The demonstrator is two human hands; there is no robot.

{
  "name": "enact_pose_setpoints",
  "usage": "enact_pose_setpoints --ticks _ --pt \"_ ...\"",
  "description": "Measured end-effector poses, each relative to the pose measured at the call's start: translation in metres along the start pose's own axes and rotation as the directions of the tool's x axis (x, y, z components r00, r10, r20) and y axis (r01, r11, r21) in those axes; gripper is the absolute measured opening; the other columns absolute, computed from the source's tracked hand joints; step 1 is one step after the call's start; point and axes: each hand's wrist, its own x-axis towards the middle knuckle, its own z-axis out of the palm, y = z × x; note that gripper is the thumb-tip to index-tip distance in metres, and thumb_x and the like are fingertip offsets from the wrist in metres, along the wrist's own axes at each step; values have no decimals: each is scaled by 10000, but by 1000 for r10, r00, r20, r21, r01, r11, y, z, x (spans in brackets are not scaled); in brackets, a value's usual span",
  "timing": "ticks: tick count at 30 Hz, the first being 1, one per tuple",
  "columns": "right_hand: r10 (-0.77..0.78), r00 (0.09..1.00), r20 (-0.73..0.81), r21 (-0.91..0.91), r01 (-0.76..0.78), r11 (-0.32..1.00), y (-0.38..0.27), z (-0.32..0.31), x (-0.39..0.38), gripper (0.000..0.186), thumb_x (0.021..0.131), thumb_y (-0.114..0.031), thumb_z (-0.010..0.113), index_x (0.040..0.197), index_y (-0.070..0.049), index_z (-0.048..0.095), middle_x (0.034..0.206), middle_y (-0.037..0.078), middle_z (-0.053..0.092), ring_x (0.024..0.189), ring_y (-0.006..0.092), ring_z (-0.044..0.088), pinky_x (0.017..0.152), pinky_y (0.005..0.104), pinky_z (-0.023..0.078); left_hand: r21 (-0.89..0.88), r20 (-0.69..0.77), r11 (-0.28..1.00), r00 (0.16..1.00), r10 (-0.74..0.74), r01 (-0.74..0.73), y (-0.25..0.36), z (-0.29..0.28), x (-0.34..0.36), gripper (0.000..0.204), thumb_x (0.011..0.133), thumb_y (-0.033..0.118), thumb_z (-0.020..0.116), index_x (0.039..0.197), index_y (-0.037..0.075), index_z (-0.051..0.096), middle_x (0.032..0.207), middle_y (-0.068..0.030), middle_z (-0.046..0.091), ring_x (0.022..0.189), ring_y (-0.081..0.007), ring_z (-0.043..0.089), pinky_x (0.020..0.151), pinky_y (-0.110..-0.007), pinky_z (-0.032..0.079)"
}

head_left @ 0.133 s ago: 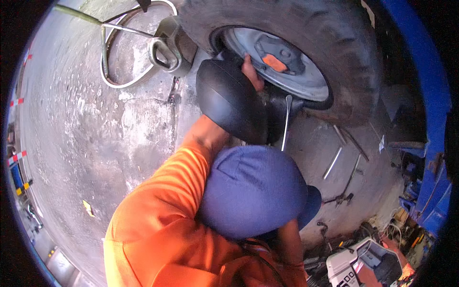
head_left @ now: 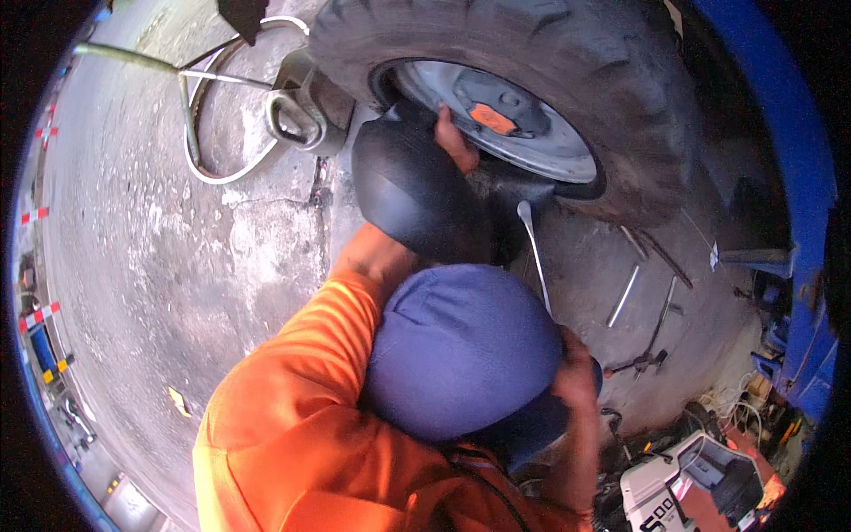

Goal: The person removes a tire from a blue vehicle's wheel rim. They use their hands to pull the tire bead away from the rim and then use a metal tire iron to pry the tire off the rim, working around the circumference until the tire is fully detached.

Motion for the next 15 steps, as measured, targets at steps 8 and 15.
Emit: enact_pose_setpoints --ticks 8,15 --pt "345 938 4 -199 -338 920 111 -93 24 265 806 -108 639 1046 -4 596 883 163 624 862 251 613 800 354 476 27 -30 990 990 -141 142 -17 23 -27 507 984 432 335 1190 21 549 1165 -112 599 1065 -278 572 970 -431 431" --pt "89 990 112 -810 39 585 73 30 116 530 848 -233 575 1327 -51 438 1230 163 545 1062 362 565 842 472 487 185 -71 961 978 -196 206 -6 38 -43 497 972 477 315 1181 81 531 1116 -113 587 995 -302 567 907 -500 451"
